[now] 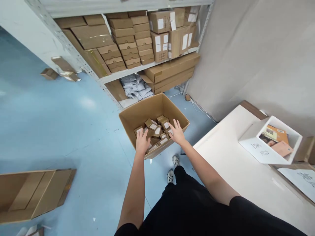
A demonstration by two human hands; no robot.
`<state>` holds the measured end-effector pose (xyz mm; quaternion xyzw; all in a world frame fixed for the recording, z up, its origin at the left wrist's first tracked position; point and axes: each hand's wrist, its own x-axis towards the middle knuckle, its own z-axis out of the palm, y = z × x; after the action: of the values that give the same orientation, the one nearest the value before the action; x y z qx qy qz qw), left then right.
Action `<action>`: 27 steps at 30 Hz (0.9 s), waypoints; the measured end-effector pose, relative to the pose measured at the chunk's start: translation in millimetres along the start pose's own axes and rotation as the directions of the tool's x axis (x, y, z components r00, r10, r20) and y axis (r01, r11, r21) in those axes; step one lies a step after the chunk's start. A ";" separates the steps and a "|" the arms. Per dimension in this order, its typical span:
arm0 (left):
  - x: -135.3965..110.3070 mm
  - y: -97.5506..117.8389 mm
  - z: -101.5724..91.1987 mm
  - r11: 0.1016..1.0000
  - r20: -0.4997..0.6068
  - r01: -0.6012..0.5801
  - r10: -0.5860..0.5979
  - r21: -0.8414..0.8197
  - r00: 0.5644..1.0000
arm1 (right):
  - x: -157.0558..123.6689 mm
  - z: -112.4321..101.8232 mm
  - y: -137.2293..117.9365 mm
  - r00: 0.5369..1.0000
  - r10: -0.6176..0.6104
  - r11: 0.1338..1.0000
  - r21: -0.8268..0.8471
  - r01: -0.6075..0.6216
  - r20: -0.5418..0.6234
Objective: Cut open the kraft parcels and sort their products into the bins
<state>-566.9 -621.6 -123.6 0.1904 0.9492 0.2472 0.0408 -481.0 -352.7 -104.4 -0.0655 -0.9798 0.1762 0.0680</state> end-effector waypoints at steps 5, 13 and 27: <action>14.7 -25.4 13.1 0.994 0.026 0.105 -0.105 0.015 0.994 | 48.8 38.5 5.2 0.993 -0.048 0.998 0.040 0.044 0.104; 67.0 -64.7 30.4 0.947 0.064 0.318 -0.321 0.055 0.945 | 145.6 96.9 18.1 0.950 -0.140 0.987 0.114 0.112 0.278; 128.1 -169.3 169.9 0.835 0.333 0.549 -0.523 0.017 0.785 | 240.3 271.5 -3.0 0.769 -0.153 0.988 0.069 0.142 0.620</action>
<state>-713.9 -631.9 -352.2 -0.0508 0.9332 0.2287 0.2725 -759.8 -410.2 -328.9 0.0741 -0.9475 0.1907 -0.2456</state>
